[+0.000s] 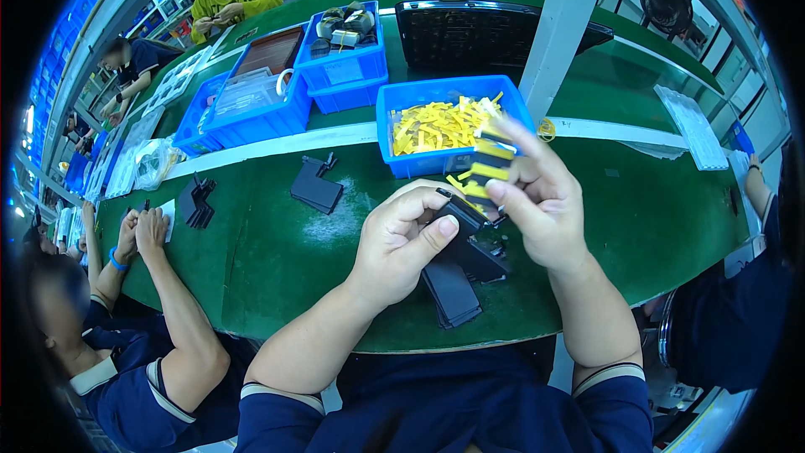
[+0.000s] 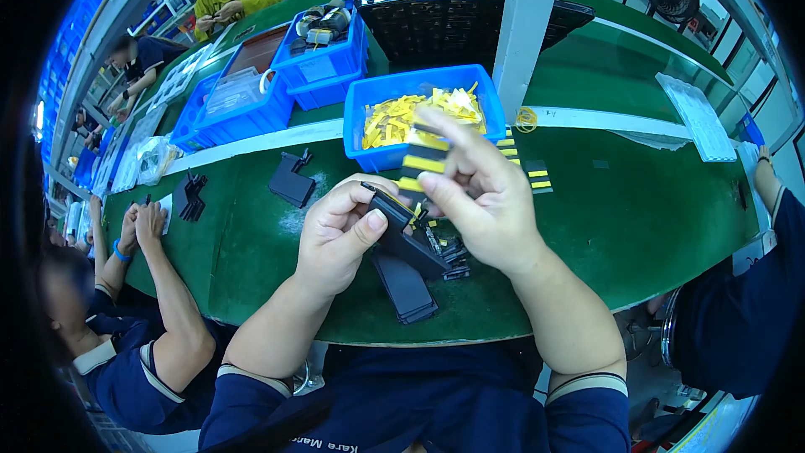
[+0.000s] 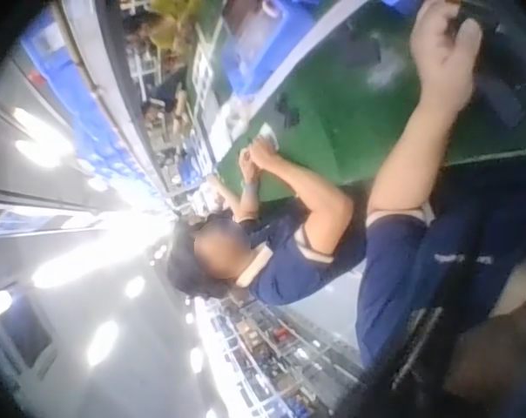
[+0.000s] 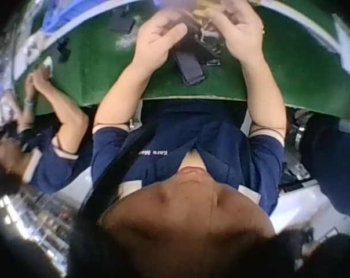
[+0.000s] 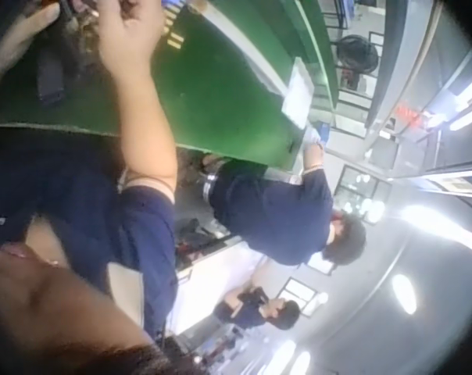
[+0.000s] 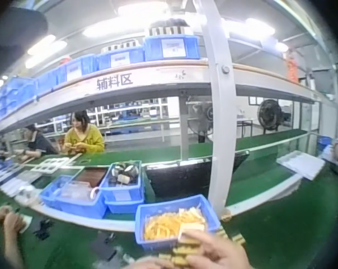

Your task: The person repeatedly picks small black rectangular components from a stack and applies yellow adhesive strips to their edges. They then place the prepared components onto the green work surface. The process is repetitive and involves handling multiple identical units one at a time.

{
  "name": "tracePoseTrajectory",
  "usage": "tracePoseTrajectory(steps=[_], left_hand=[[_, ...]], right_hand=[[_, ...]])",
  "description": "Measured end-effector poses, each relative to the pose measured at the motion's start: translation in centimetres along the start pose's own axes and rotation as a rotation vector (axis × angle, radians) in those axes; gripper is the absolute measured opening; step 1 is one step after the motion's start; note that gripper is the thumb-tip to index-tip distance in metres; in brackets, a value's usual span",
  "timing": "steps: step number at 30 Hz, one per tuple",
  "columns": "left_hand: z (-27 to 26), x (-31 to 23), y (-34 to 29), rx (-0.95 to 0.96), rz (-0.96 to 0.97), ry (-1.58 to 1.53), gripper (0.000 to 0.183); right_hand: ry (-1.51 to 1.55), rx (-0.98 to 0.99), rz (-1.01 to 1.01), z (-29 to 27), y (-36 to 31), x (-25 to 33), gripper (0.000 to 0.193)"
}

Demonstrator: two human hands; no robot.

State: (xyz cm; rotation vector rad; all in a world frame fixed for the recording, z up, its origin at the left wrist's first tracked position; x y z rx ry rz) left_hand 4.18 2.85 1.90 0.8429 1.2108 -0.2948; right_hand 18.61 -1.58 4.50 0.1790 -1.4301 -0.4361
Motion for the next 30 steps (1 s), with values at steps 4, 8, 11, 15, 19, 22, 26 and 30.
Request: tracePoseTrajectory(steps=[4,8,11,15,19,22,26,30], left_hand=[[-0.2,0.0,0.0,0.093,-0.043,0.060,0.014],[0.7,-0.5,0.0,0.095,-0.090,-0.029,0.018],[0.6,-0.7,0.0,0.069,-0.056,0.031,0.021],[0.4,-0.3,0.0,0.097,-0.082,0.054,0.021],[0.6,0.0,0.0,0.105,-0.119,-0.111,0.026],[0.5,0.2,0.2,0.133,-0.168,-0.281,0.032],[-3.0,0.9,1.5,-0.103,-0.153,-0.123,0.041],[-12.6,1.9,2.5,-0.455,-0.233,0.351,0.032]], right_hand=[[-0.343,0.269,-0.215,-0.1,0.5,0.8,0.017],[0.161,0.322,0.206,0.0,0.4,-0.7,0.010],[0.191,0.358,0.181,0.2,0.4,-0.9,0.010],[0.226,0.373,0.268,0.1,0.2,-1.4,0.009],[0.218,0.387,0.254,0.4,0.3,-1.5,0.007],[-0.022,0.295,0.293,0.1,0.5,-2.0,0.007],[-0.541,0.123,0.150,-0.6,1.2,-3.0,0.026],[-0.549,-0.018,0.126,-1.5,1.2,-2.8,0.059]])
Point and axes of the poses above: each hand's wrist, its own y-axis towards the middle knuckle, its own z-axis out of the palm, x = y × z, the point moved 6 cm from there along y, towards the middle knuckle, and after that the axes turned 3 degrees about y, right-handed, at the moved point
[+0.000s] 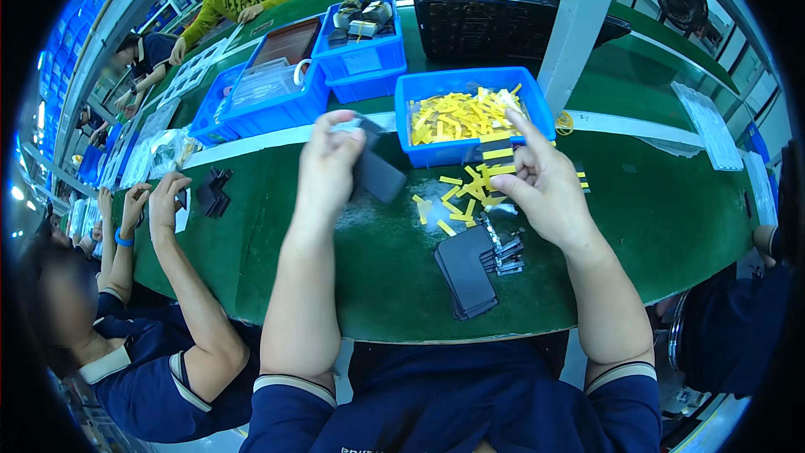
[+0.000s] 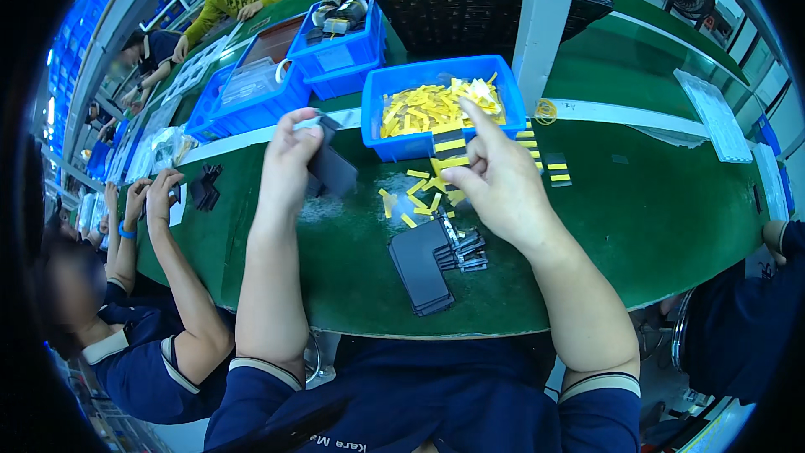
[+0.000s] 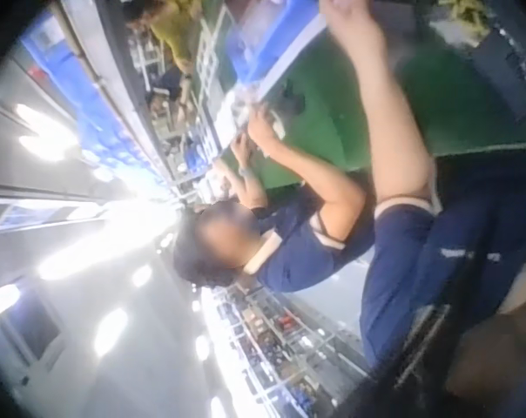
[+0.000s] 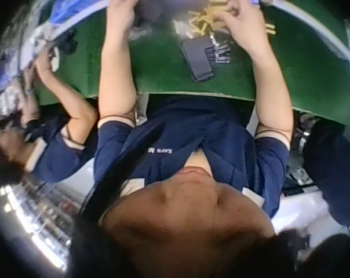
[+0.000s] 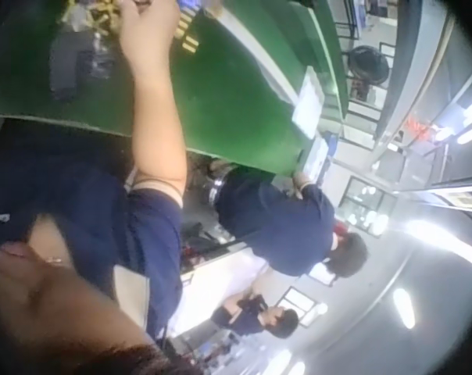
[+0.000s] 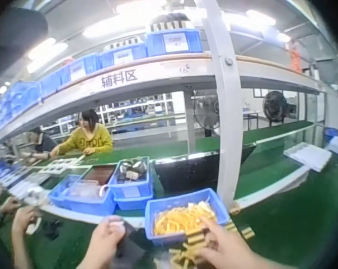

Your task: The person repeatedly picks small black rectangular components from a stack and applies yellow adhesive strips to their edges. They then place the prepared components onto the green work surface. The process is repetitive and involves handling multiple identical units one at a time.

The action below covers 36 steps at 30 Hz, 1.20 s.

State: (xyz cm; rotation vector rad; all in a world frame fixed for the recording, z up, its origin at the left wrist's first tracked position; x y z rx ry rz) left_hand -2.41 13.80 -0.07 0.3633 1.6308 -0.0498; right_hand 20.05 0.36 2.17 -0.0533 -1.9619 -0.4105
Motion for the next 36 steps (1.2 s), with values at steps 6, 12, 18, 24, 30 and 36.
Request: tracePoseTrajectory(steps=[6,12,18,24,30,36], left_hand=[[-6.0,1.4,2.0,-0.248,-0.077,0.883,0.033],[-1.9,-3.1,-0.8,-0.353,0.356,1.102,0.037],[7.9,-5.8,-6.1,0.352,0.450,0.197,0.027],[8.5,-2.2,-5.4,0.492,-0.059,-0.199,0.022],[6.9,0.5,-3.6,0.487,0.100,0.970,0.022],[7.9,-3.8,-5.6,0.378,0.377,0.917,0.037]], right_hand=[[0.194,-0.001,0.089,0.1,0.3,-1.5,0.044],[0.449,-0.065,0.091,0.3,-0.3,-0.9,0.015],[0.739,0.005,0.151,1.5,-1.1,-0.9,0.012],[0.945,-0.122,0.090,0.9,-0.8,-0.5,0.013],[0.855,-0.110,0.099,-0.4,-0.5,-0.5,0.018],[0.702,-0.123,0.018,-0.7,-0.7,0.2,0.021]])
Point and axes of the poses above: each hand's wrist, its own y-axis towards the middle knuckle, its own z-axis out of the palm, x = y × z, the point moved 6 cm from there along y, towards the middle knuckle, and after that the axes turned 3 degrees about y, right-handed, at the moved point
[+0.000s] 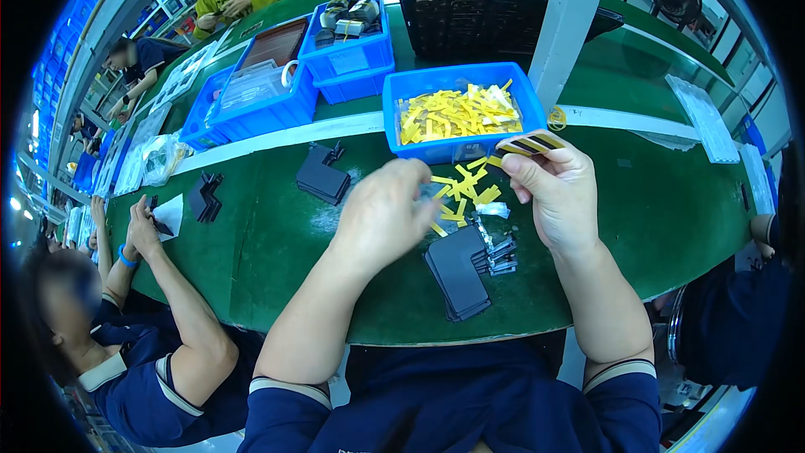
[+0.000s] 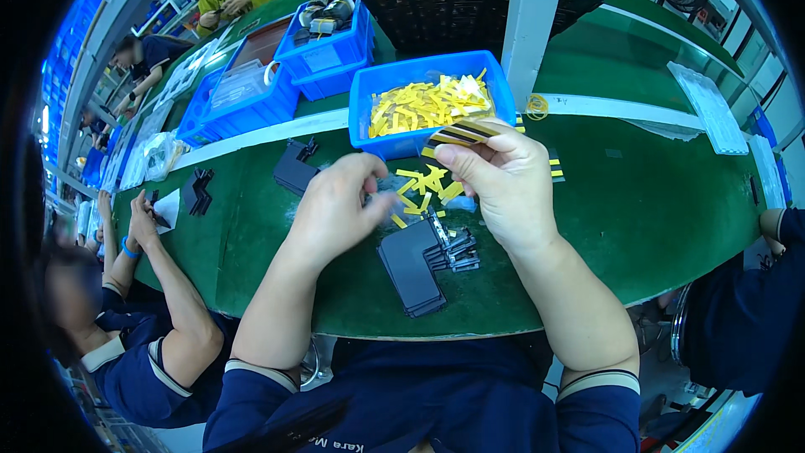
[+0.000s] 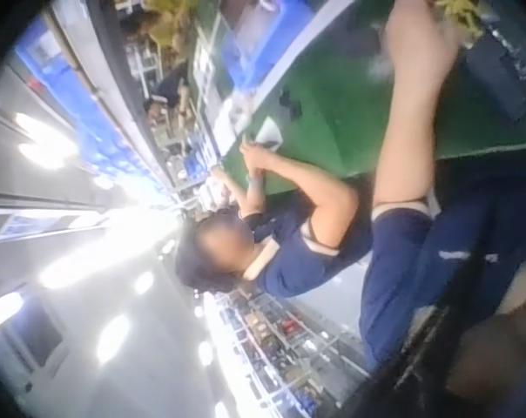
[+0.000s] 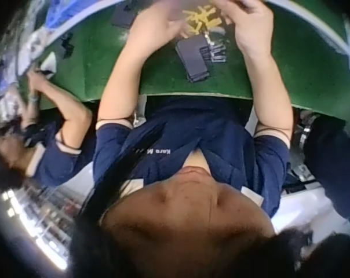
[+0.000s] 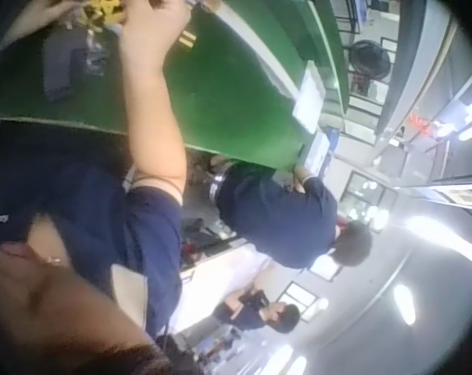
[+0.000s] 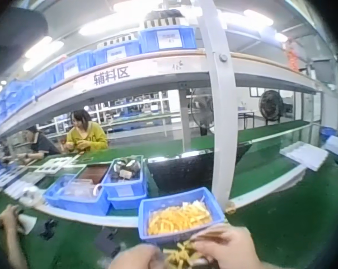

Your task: The person repeatedly picks small black rectangular components from a stack and applies yellow adhesive strips to their edges. They then place the prepared components onto the green work surface. The process is repetitive and involves handling multiple identical units one at a time.

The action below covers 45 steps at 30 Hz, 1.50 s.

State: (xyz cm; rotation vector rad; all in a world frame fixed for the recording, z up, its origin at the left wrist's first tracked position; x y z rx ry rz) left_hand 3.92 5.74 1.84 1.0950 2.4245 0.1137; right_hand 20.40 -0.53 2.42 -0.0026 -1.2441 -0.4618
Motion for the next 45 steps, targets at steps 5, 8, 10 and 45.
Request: tracePoseTrajectory(steps=[5,8,10,45], left_hand=[[-0.2,-5.5,-2.5,0.174,0.232,0.007,0.078],[-0.4,-5.5,-2.7,0.086,0.225,-0.027,0.078],[-0.2,-4.4,-2.4,0.028,0.206,-0.133,0.076],[2.1,-2.1,-1.5,0.129,-0.095,-1.289,0.020]], right_hand=[[-0.169,0.005,-0.179,0.7,-0.3,0.9,0.020],[-0.361,0.021,-0.303,0.9,-0.5,1.4,0.017],[-0.447,0.031,-0.394,1.2,-0.8,1.9,0.015],[-0.589,0.095,-0.462,1.9,-1.3,1.8,0.015]])
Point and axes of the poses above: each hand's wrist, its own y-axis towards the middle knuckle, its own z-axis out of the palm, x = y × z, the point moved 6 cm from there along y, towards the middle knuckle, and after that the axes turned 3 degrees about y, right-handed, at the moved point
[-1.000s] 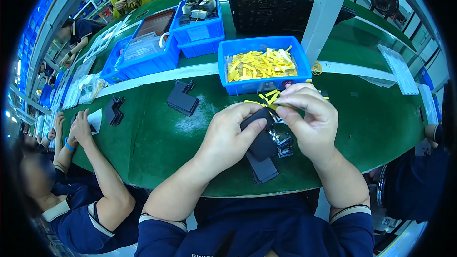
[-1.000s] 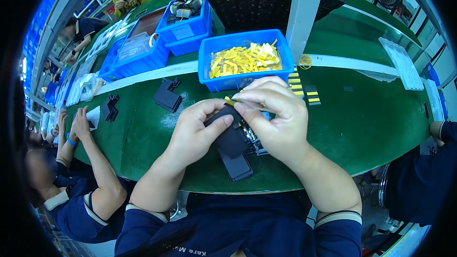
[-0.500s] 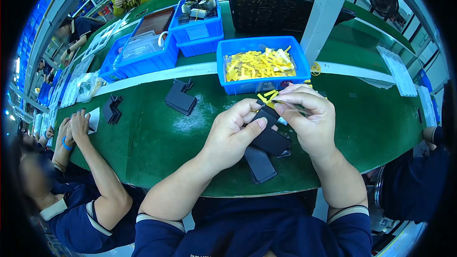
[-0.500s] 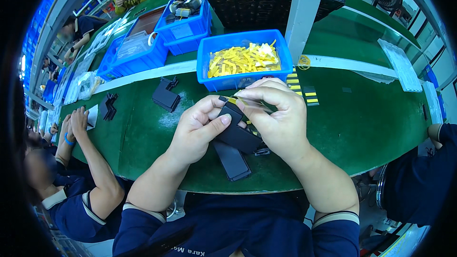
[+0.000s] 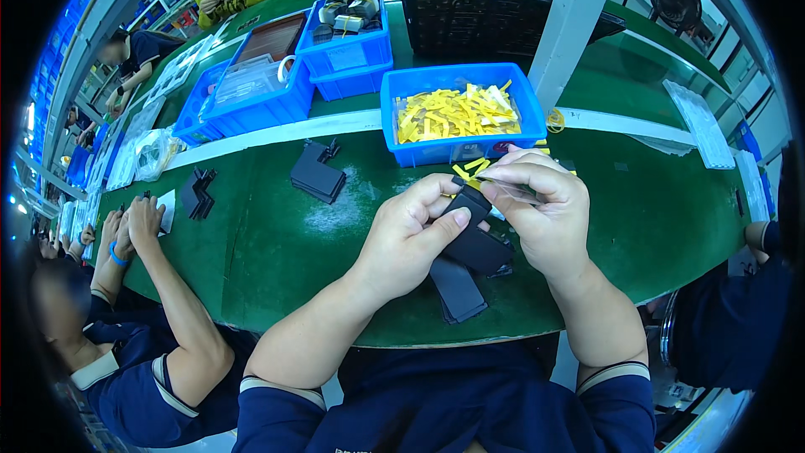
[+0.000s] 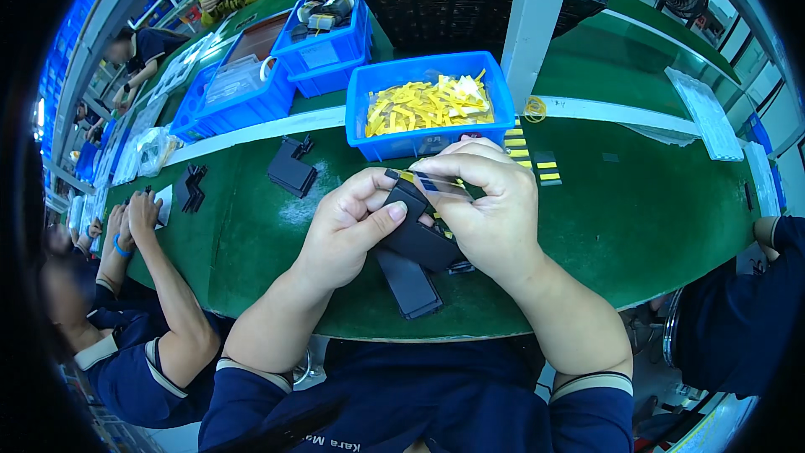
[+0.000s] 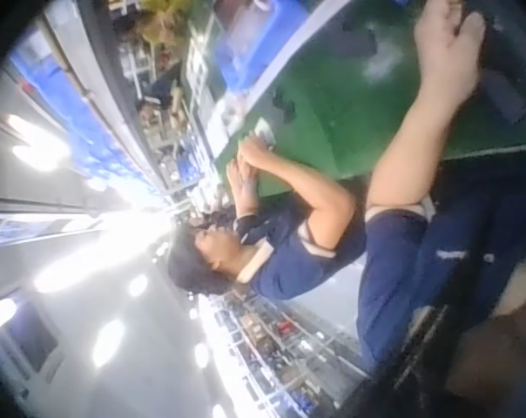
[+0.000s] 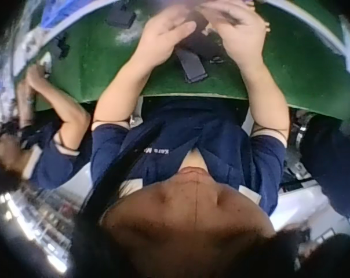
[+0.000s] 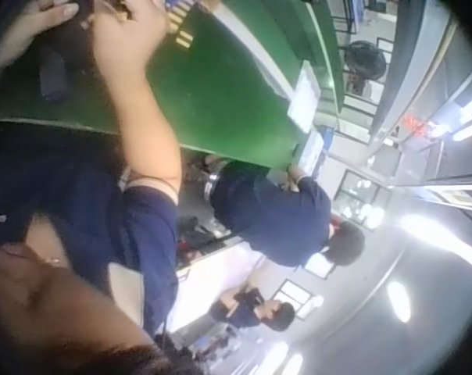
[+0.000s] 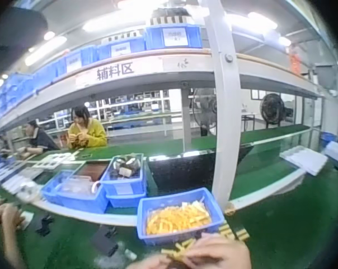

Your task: The person repeatedly picks small black rectangular components from a stack and applies yellow adhesive strips to their edges. They then place the prepared components onto the green work surface. The process is repetitive and involves handling multiple identical units one at a time.

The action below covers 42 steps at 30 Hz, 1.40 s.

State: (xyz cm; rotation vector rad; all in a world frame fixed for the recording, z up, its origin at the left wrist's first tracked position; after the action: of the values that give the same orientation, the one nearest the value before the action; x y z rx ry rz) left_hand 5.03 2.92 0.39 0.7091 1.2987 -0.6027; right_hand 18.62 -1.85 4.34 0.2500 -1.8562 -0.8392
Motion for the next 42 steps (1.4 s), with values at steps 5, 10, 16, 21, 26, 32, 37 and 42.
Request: tracePoseTrajectory(steps=[5,10,16,21,26,32,37,42], left_hand=[[-0.3,0.3,-0.1,-0.011,-0.009,0.039,0.020],[0.1,-0.4,-0.4,-0.065,0.011,0.316,0.019],[0.0,-1.5,-0.6,-0.141,0.215,0.469,0.020],[-0.1,-2.4,-0.6,-0.143,0.221,0.418,0.017],[-0.9,-1.2,-0.2,-0.147,0.108,0.196,0.016],[-0.9,-0.8,0.1,-0.023,-0.032,0.025,0.015],[-0.8,-0.7,0.3,0.155,-0.119,-0.086,0.018],[-1.4,-1.9,0.3,-0.113,0.260,0.140,0.017]], right_hand=[[-0.035,0.002,0.006,0.2,0.3,0.7,0.012],[-0.104,0.026,-0.027,0.6,0.2,0.8,0.017],[-0.104,0.136,-0.046,0.6,0.6,1.3,0.020],[-0.121,0.208,-0.069,0.3,1.1,2.3,0.024],[-0.250,0.134,-0.259,-0.6,1.3,3.1,0.021],[-0.197,0.273,-0.334,-1.1,1.7,2.6,0.019],[-0.116,0.179,-0.103,-2.1,2.4,1.4,0.010],[0.289,0.212,0.535,-1.1,0.9,-2.6,0.005]])
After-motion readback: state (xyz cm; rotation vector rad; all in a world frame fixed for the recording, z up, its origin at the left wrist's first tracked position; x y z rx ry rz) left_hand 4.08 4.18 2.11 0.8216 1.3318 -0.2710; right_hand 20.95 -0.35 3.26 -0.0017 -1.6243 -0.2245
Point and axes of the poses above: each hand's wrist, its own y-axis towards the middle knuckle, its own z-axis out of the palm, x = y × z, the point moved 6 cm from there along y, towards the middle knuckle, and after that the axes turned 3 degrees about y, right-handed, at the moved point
